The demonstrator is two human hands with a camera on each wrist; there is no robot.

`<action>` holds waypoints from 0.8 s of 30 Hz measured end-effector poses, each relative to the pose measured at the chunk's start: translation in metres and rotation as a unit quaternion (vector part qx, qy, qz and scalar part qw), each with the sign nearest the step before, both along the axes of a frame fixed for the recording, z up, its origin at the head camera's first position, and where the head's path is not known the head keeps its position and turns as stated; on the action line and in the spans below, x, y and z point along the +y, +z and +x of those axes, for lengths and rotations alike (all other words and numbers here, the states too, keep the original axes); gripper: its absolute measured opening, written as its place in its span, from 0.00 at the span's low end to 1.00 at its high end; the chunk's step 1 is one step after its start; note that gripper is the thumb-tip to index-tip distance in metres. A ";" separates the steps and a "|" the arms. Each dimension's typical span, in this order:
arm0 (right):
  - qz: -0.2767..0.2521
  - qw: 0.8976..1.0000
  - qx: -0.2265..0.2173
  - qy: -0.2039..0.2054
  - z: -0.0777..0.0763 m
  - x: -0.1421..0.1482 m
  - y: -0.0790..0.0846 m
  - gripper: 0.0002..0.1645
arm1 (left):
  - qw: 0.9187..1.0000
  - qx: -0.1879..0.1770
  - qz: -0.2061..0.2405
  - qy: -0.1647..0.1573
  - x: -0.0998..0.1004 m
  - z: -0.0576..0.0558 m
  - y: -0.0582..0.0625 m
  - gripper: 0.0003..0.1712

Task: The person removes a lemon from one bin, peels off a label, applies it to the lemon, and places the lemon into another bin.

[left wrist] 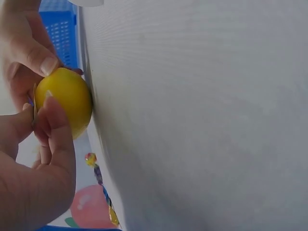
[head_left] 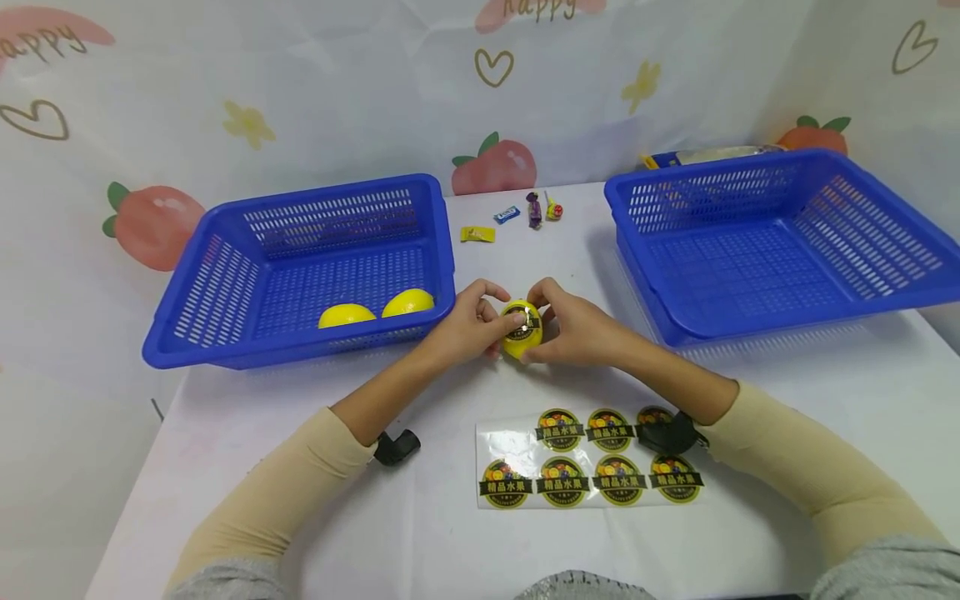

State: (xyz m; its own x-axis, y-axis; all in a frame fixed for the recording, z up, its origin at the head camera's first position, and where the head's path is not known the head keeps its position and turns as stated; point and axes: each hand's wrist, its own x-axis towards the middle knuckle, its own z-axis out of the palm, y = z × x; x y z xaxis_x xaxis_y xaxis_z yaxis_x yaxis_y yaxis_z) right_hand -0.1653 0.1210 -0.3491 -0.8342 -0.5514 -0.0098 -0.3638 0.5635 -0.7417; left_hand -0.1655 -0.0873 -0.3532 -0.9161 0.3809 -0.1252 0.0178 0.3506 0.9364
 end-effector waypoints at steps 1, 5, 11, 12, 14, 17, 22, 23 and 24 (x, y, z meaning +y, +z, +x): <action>0.000 1.000 0.001 0.000 0.000 0.000 0.000 0.40 | 1.000 -0.003 0.004 0.000 0.000 0.000 0.000 0.21; 0.001 1.000 -0.001 0.000 0.000 -0.001 0.000 0.40 | 0.999 -0.032 -0.005 -0.007 -0.005 -0.001 0.001 0.21; 0.014 1.000 0.002 -0.003 -0.001 0.001 -0.003 0.39 | 0.997 -0.055 -0.044 -0.026 -0.010 0.001 0.001 0.25; 0.015 1.000 0.002 -0.003 -0.001 0.002 -0.003 0.39 | 0.997 -0.051 -0.045 -0.032 -0.010 0.001 0.001 0.25; 0.020 1.000 -0.001 -0.001 0.000 0.003 -0.003 0.38 | 0.997 -0.041 -0.048 -0.042 -0.010 0.001 0.000 0.26; 0.025 1.000 -0.004 0.011 0.002 0.005 -0.003 0.36 | 0.996 -0.028 -0.065 -0.055 -0.010 0.004 -0.001 0.26; 0.025 0.999 -0.014 0.041 0.001 0.009 0.000 0.35 | 0.994 -0.017 -0.086 -0.069 -0.011 0.007 0.001 0.26; 0.023 0.998 -0.022 0.045 0.000 0.011 0.000 0.35 | 0.994 -0.018 -0.087 -0.071 -0.011 0.008 0.001 0.25; 0.019 0.998 -0.030 0.050 -0.001 0.012 0.001 0.35 | 0.994 -0.020 -0.085 -0.072 -0.011 0.008 0.002 0.25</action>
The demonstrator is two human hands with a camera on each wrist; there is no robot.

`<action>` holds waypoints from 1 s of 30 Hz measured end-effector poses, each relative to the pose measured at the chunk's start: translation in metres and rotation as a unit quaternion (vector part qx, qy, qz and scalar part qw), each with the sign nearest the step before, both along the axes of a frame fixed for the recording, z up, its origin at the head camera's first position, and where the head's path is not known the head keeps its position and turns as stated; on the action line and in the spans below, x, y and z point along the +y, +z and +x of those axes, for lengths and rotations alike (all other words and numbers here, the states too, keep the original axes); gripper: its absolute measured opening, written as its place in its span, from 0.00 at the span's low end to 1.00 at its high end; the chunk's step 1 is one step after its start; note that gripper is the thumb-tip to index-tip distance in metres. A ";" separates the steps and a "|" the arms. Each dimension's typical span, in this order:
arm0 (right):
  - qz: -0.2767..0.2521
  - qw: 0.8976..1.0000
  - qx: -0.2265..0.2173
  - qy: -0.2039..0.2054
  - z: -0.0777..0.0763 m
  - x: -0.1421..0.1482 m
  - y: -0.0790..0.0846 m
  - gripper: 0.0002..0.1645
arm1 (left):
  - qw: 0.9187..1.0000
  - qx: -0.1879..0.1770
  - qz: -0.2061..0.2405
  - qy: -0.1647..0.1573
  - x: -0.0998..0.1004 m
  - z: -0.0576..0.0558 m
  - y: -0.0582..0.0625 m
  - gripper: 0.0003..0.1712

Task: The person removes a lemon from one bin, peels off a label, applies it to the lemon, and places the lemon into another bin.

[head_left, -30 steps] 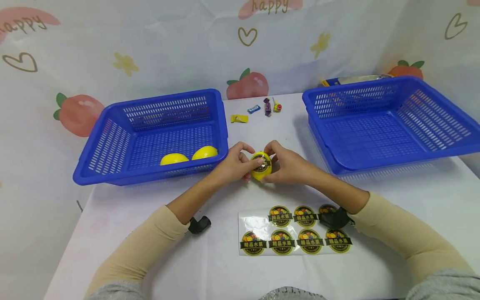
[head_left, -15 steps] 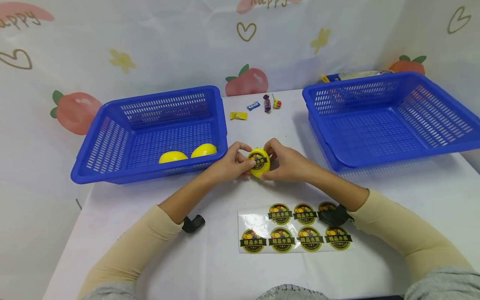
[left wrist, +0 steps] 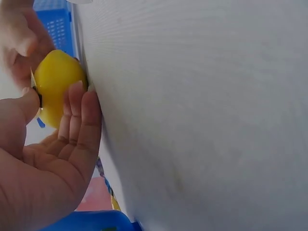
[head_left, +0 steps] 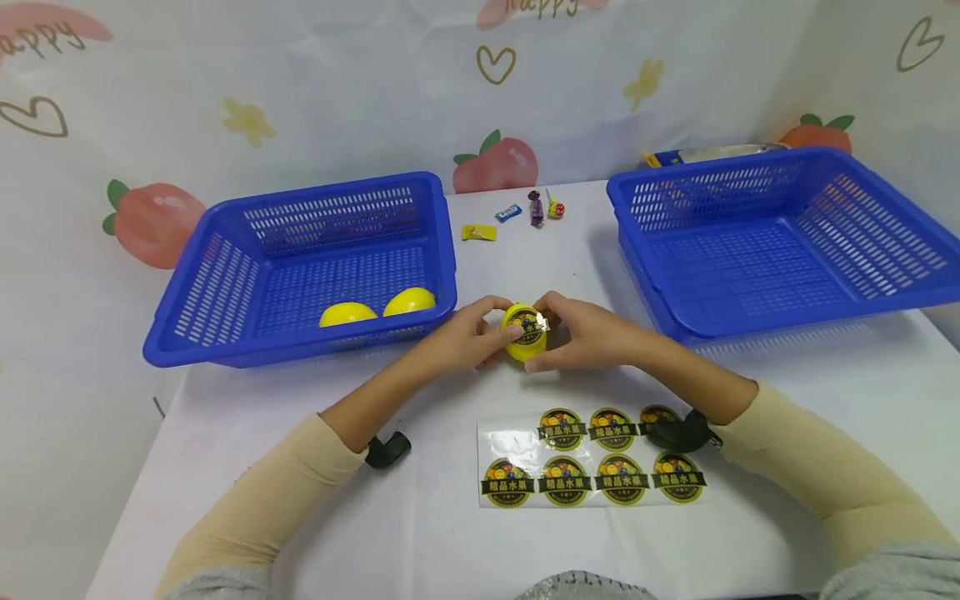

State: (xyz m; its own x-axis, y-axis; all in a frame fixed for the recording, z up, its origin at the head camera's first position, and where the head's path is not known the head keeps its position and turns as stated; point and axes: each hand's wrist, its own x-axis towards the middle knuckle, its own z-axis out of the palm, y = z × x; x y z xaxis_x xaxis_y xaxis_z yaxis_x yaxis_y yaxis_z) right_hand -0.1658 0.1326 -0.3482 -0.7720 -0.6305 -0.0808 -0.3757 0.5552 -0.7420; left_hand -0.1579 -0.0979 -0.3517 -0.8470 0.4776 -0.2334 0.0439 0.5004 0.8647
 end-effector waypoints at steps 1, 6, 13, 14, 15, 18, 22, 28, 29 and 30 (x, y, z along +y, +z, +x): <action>-0.002 1.000 -0.009 0.002 -0.001 0.001 0.000 0.33 | 1.000 -0.003 0.001 0.000 0.000 0.000 0.000 0.25; -0.033 0.998 -0.047 -0.011 -0.006 0.003 -0.002 0.20 | 1.000 -0.021 0.010 0.001 0.003 -0.001 0.002 0.27; -0.090 0.992 -0.081 -0.039 -0.017 0.002 -0.008 0.12 | 0.998 -0.051 0.042 0.007 0.002 -0.007 -0.002 0.25; -0.095 0.991 -0.084 -0.041 -0.019 0.002 -0.008 0.11 | 0.997 -0.058 0.048 0.008 0.002 -0.009 -0.003 0.25; -0.099 0.991 -0.084 -0.042 -0.020 0.002 -0.009 0.10 | 0.997 -0.063 0.053 0.009 0.001 -0.010 -0.003 0.25; -0.108 0.989 -0.086 -0.045 -0.023 0.001 -0.010 0.09 | 0.995 -0.073 0.060 0.011 -0.002 -0.012 -0.004 0.25; -0.114 0.988 -0.093 -0.045 -0.024 0.001 -0.010 0.10 | 0.994 -0.082 0.069 0.011 -0.004 -0.011 -0.003 0.25; -0.113 0.987 -0.105 -0.053 -0.024 0.002 -0.010 0.09 | 0.989 -0.109 0.097 0.009 -0.004 -0.011 -0.003 0.26; -0.114 0.986 -0.107 -0.055 -0.024 0.003 -0.011 0.09 | 0.989 -0.113 0.100 0.008 -0.004 -0.011 -0.003 0.26; -0.115 0.986 -0.109 -0.056 -0.024 0.003 -0.011 0.09 | 0.988 -0.116 0.103 0.008 -0.003 -0.011 -0.003 0.27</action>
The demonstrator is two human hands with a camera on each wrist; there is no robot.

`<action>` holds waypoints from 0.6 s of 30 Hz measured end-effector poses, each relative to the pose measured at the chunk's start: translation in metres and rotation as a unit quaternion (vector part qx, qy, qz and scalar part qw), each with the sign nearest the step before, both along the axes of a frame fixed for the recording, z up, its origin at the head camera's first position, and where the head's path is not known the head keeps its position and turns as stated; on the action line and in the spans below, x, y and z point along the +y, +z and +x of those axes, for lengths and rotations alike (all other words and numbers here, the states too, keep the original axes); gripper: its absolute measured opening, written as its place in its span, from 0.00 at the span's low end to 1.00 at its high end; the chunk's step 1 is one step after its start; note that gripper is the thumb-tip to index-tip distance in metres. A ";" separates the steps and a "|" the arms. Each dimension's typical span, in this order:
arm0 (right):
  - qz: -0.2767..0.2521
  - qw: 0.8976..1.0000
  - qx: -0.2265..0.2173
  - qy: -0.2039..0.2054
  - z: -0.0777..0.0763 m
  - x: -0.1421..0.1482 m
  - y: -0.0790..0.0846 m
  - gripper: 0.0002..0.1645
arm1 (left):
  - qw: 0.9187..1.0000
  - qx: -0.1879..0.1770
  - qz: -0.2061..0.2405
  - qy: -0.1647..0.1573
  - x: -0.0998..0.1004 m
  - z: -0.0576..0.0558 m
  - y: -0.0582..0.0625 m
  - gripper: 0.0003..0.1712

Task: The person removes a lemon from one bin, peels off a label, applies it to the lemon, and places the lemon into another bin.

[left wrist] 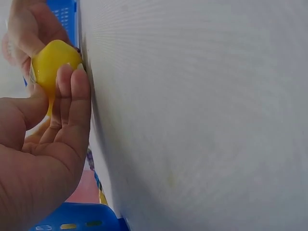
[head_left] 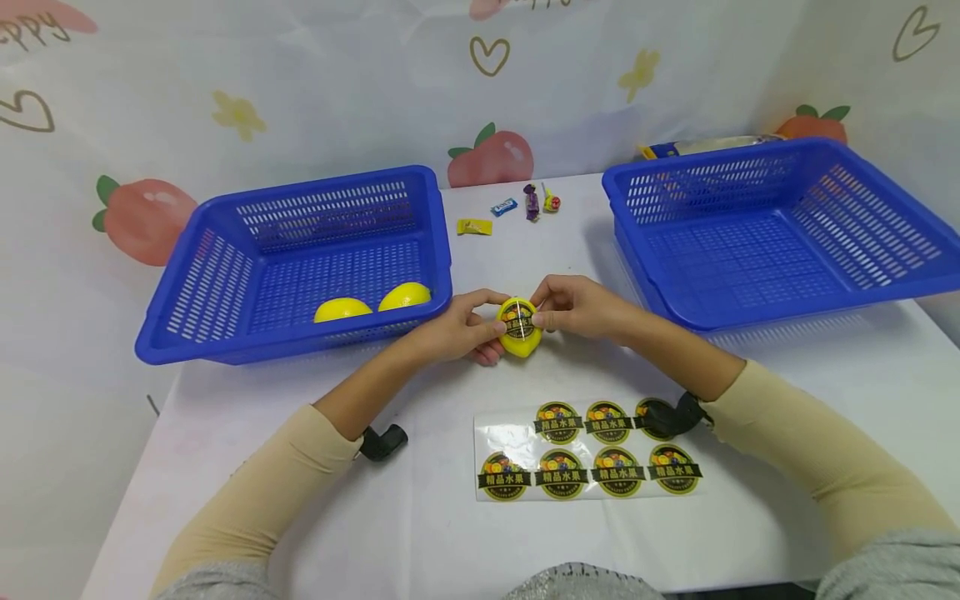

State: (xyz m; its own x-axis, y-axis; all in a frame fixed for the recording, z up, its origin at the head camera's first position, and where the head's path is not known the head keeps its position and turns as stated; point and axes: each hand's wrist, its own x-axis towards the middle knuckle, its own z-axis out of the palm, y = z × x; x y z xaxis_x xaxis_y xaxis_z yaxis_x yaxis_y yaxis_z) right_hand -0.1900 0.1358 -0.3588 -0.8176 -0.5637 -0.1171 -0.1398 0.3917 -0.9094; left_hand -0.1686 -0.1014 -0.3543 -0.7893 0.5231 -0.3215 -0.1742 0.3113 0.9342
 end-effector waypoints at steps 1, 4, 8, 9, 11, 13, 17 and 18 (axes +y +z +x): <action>-0.001 1.000 -0.002 0.000 0.000 0.000 0.000 0.09 | 1.000 -0.003 0.001 0.000 0.000 0.000 0.001 0.27; -0.006 1.000 -0.010 0.000 -0.001 0.000 0.000 0.09 | 1.000 -0.008 -0.003 0.000 -0.001 0.000 0.001 0.27; -0.011 1.000 -0.019 0.004 -0.002 0.000 0.000 0.10 | 1.000 -0.012 -0.011 0.001 -0.002 0.000 0.002 0.28; -0.012 1.000 -0.020 0.004 -0.003 0.001 0.000 0.10 | 1.000 -0.013 -0.012 0.001 -0.003 0.000 0.002 0.28; -0.010 1.000 -0.019 0.003 -0.003 0.001 -0.001 0.10 | 1.000 -0.014 -0.012 0.002 -0.003 0.000 0.003 0.28; -0.009 1.000 -0.020 0.003 -0.003 0.002 -0.001 0.11 | 1.000 -0.014 -0.008 0.000 -0.003 -0.001 0.002 0.28; 0.010 1.000 -0.025 0.011 -0.002 0.007 -0.001 0.17 | 1.000 -0.005 -0.022 -0.010 -0.003 -0.001 0.000 0.28; 0.016 0.999 -0.026 0.016 -0.002 0.009 -0.002 0.18 | 1.000 -0.002 -0.028 -0.013 -0.003 -0.001 -0.002 0.28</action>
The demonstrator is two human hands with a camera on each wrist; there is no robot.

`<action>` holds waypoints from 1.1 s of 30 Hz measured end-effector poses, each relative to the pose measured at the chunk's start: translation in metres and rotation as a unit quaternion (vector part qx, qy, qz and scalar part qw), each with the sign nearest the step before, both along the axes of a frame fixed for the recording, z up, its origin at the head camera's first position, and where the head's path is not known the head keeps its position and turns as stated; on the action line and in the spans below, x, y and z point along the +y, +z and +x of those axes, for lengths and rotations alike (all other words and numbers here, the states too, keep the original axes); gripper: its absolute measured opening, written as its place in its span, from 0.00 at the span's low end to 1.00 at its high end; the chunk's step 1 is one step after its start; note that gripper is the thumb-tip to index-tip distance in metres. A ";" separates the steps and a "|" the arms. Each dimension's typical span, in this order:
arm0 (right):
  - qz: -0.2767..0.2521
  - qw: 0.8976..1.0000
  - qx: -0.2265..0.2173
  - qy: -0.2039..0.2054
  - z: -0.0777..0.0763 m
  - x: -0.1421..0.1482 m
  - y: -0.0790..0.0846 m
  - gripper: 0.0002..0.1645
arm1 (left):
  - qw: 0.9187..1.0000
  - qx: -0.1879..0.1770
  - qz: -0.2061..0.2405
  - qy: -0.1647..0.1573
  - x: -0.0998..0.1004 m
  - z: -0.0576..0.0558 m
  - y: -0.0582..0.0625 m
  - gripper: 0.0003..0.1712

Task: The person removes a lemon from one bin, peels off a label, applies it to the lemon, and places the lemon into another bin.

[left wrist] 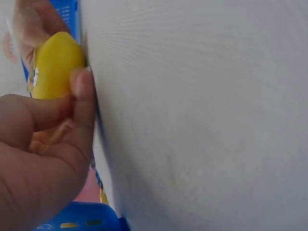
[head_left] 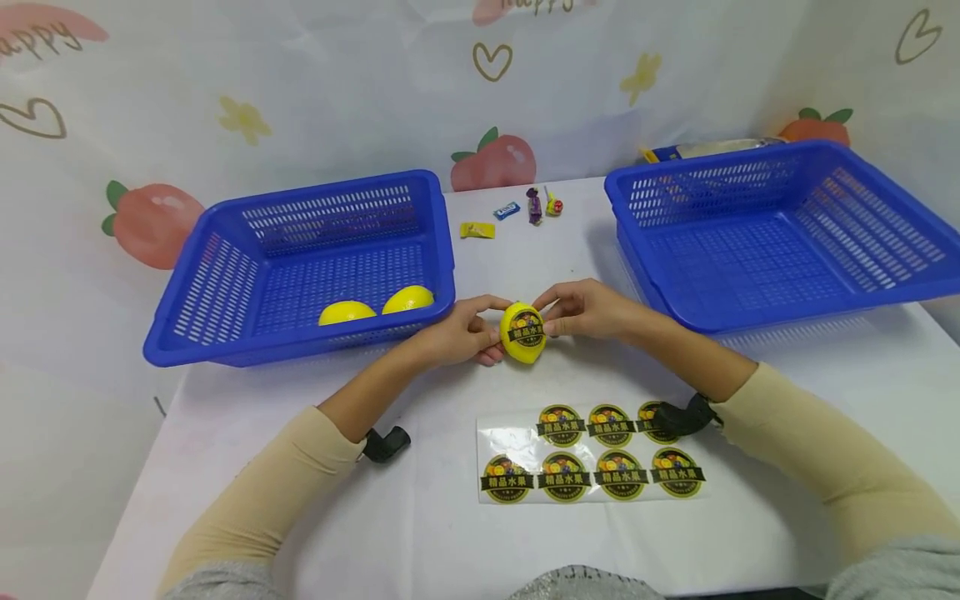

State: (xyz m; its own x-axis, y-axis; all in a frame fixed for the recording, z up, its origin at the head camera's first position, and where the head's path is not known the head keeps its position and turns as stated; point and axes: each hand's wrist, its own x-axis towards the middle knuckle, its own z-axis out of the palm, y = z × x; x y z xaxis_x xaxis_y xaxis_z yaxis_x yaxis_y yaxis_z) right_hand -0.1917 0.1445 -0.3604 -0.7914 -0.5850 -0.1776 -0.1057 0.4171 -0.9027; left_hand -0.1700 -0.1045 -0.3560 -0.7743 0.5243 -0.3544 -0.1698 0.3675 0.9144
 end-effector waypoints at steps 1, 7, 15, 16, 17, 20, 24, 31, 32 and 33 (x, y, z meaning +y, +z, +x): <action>0.009 1.000 0.000 0.005 0.000 0.001 0.000 0.20 | 1.000 0.003 -0.006 -0.001 0.000 0.000 -0.001 0.28; 0.028 0.999 0.026 0.039 0.009 -0.003 0.006 0.34 | 1.000 0.017 -0.019 0.010 -0.001 0.004 0.002 0.29; 0.028 0.994 0.077 0.070 0.022 -0.015 0.012 0.50 | 0.997 0.055 -0.047 -0.016 -0.001 0.010 0.008 0.29; 0.029 0.994 0.078 0.067 0.022 -0.016 0.011 0.50 | 0.997 0.057 -0.047 -0.018 -0.001 0.010 0.008 0.29; 0.030 0.994 0.079 0.064 0.022 -0.016 0.010 0.50 | 0.997 0.057 -0.047 -0.020 -0.002 0.011 0.007 0.30; 0.037 0.994 0.084 0.060 0.022 -0.017 0.008 0.52 | 0.997 0.058 -0.050 -0.024 -0.002 0.013 0.006 0.30; 0.043 0.992 0.105 0.060 0.022 -0.018 0.006 0.52 | 0.995 0.072 -0.061 -0.033 -0.003 0.015 0.007 0.31; 0.031 0.987 0.140 0.068 0.025 -0.019 0.009 0.50 | 0.986 0.123 -0.104 -0.052 -0.004 0.025 0.012 0.37; 0.030 0.987 0.144 0.069 0.026 -0.019 0.009 0.50 | 0.984 0.130 -0.107 -0.054 -0.004 0.026 0.013 0.37; 0.029 0.986 0.148 0.070 0.026 -0.019 0.010 0.51 | 0.983 0.137 -0.108 -0.056 -0.004 0.028 0.014 0.37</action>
State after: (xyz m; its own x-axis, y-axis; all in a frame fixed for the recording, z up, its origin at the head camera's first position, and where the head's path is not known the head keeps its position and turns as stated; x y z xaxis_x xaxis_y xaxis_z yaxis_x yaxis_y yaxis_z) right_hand -0.1655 0.1258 -0.3507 -0.7265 -0.6871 0.0120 -0.4205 0.4307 -0.7985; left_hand -0.1422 -0.1085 -0.3421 -0.7981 0.5466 -0.2534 0.1240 0.5607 0.8187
